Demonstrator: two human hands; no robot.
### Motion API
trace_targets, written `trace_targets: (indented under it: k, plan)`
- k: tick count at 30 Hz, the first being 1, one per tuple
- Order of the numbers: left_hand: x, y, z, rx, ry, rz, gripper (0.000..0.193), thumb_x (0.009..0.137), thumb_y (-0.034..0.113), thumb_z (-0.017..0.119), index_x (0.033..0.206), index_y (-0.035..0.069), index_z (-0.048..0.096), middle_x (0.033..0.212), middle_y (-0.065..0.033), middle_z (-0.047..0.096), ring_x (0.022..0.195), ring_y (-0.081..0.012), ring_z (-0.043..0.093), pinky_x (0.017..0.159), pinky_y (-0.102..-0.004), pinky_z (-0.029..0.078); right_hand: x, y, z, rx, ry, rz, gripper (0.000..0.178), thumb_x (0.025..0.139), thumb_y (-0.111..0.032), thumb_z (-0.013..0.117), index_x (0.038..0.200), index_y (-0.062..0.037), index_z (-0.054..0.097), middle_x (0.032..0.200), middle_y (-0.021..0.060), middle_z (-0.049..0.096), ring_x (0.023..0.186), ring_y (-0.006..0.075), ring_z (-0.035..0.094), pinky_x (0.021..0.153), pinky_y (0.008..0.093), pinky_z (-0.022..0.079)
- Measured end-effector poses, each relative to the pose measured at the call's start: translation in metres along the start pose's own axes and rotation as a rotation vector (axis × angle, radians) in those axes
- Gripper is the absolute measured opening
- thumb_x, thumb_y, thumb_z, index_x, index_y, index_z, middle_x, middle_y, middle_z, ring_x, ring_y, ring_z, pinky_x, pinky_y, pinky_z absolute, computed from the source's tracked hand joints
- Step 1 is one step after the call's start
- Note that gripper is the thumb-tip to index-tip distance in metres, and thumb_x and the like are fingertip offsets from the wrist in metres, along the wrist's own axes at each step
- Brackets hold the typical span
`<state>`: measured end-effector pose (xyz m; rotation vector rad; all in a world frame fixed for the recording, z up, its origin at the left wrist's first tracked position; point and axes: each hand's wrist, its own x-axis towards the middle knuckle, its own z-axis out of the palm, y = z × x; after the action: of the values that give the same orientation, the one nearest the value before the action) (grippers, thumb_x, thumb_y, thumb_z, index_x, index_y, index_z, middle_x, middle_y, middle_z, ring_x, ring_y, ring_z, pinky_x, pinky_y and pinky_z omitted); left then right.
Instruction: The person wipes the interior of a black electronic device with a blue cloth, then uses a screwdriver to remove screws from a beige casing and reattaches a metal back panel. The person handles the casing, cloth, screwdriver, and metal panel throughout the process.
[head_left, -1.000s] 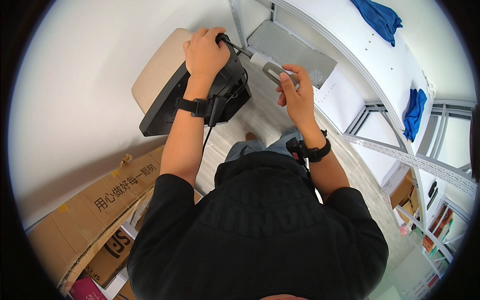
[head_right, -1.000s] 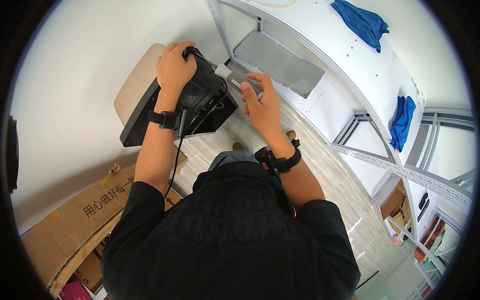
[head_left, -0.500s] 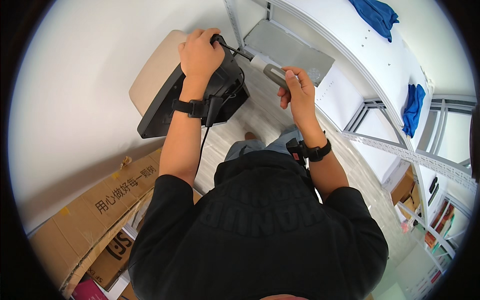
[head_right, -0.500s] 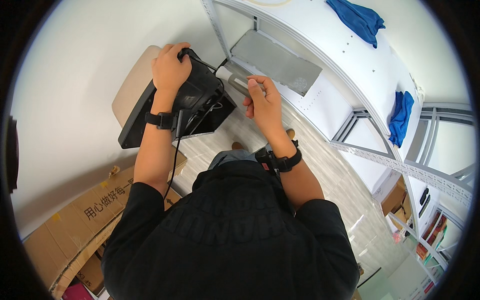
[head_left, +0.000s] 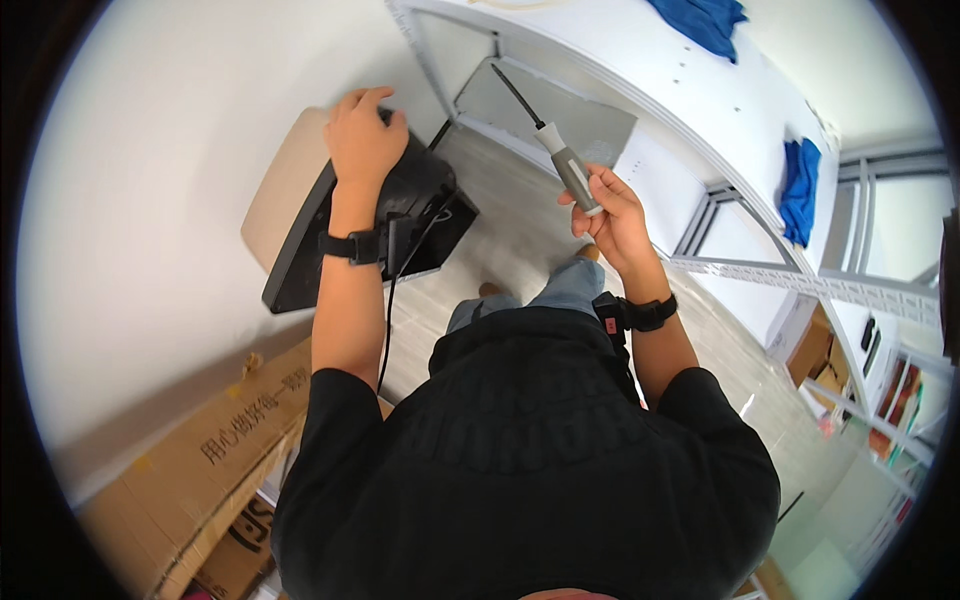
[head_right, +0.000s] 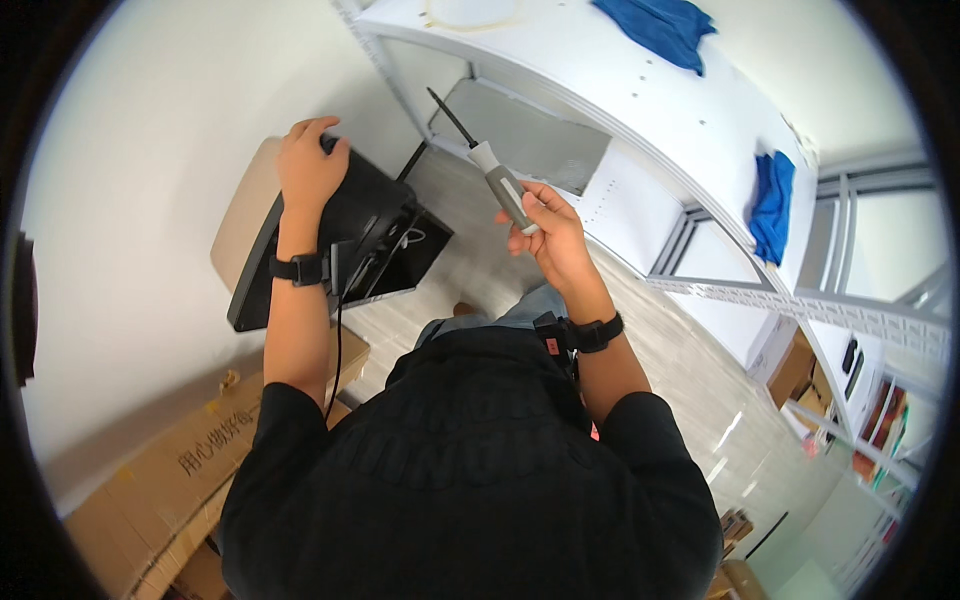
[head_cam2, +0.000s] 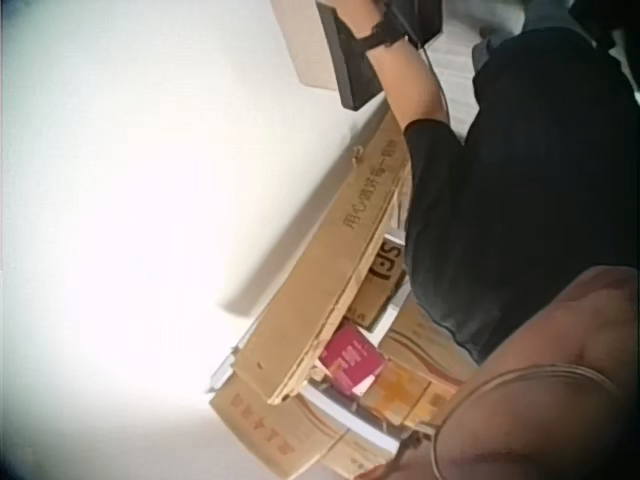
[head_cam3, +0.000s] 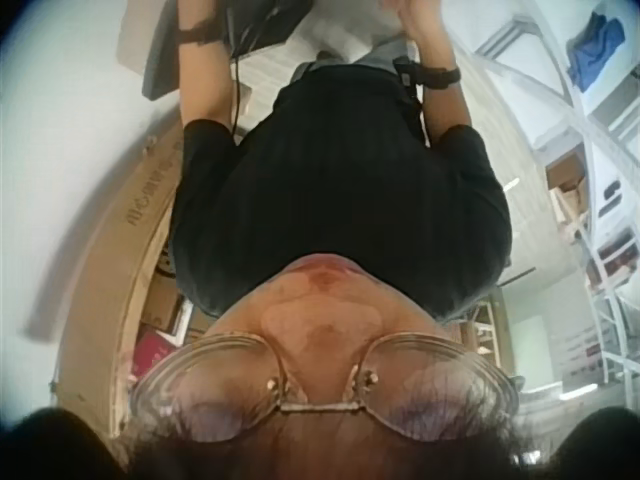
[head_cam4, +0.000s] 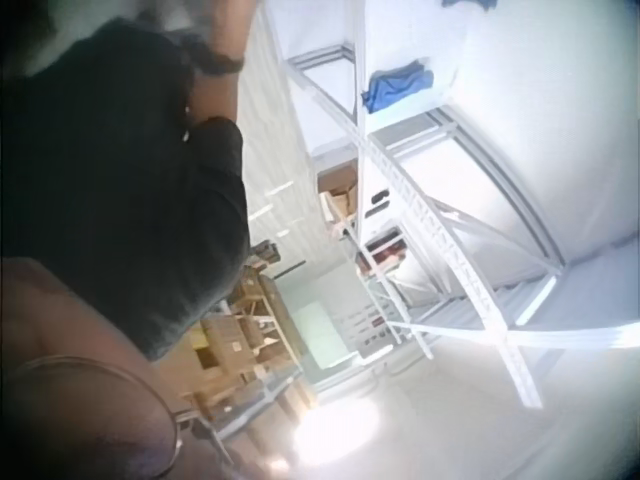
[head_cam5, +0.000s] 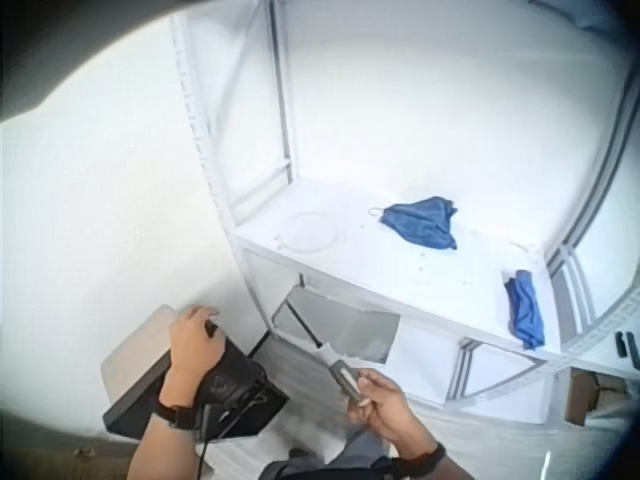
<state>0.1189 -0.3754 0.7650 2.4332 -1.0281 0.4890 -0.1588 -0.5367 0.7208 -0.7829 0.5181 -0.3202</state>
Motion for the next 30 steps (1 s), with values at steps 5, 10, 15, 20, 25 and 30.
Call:
trace_targets:
  k: [5,10,15,20,25,30]
  plan:
    - [0.024,0.077,0.041,-0.31,0.005,0.192,0.023,0.075,0.011,0.067,0.098,0.009,0.067,0.103,-0.0139,0.064,0.097,-0.0327,0.058,0.083,-0.0415,0.046,-0.016,-0.034,-0.055,0.044,0.059,-0.106,0.026,0.096,-0.016,0.05,0.117,-0.001,0.046,0.107,0.0211,0.063,0.055,0.0195,0.06,0.051,0.0299,0.052]
    - [0.023,0.197,0.114,-0.689,-0.273,0.226,0.019,0.077,0.008,0.066,0.096,0.006,0.067,0.093,-0.0113,0.066,0.084,-0.0263,0.063,0.073,-0.0345,0.049,-0.043,-0.074,-0.118,0.009,0.131,-0.23,0.033,0.093,-0.009,0.046,0.125,-0.0029,0.047,0.106,0.0205,0.063,0.066,0.019,0.062,0.06,0.0289,0.052]
    - [0.021,0.312,0.179,-0.862,-0.509,0.202,0.018,0.081,0.008,0.065,0.098,0.004,0.067,0.09,-0.0085,0.067,0.074,-0.018,0.064,0.066,-0.0295,0.05,-0.064,-0.107,-0.188,-0.006,0.311,-0.289,0.041,0.085,-0.006,0.041,0.124,-0.0044,0.052,0.1,0.016,0.063,0.076,0.0183,0.062,0.068,0.0296,0.05]
    - [0.027,0.39,0.242,-0.885,-0.61,0.165,0.025,0.081,0.009,0.067,0.105,0.003,0.065,0.091,-0.009,0.067,0.071,-0.0167,0.062,0.064,-0.0278,0.05,-0.071,-0.132,-0.257,-0.071,0.434,-0.336,0.039,0.083,-0.008,0.041,0.119,-0.0029,0.055,0.096,0.0181,0.063,0.069,0.0184,0.06,0.064,0.0298,0.049]
    - [0.033,0.428,0.278,-0.675,-0.528,0.171,0.024,0.082,0.015,0.068,0.104,0.007,0.065,0.087,-0.0058,0.064,0.068,-0.0197,0.06,0.063,-0.0327,0.049,-0.058,-0.152,-0.29,-0.096,0.498,-0.321,0.025,0.095,-0.016,0.049,0.115,-0.003,0.056,0.09,0.0125,0.064,0.065,0.0131,0.059,0.06,0.025,0.047]
    - [0.04,0.448,0.289,-0.496,-0.511,0.193,0.016,0.083,0.018,0.066,0.097,0.012,0.068,0.086,-0.0032,0.064,0.072,-0.0214,0.062,0.063,-0.0349,0.049,-0.052,-0.162,-0.299,-0.135,0.505,-0.303,0.024,0.093,-0.012,0.05,0.115,-0.0029,0.056,0.09,0.0124,0.064,0.065,0.0128,0.058,0.06,0.0251,0.047]
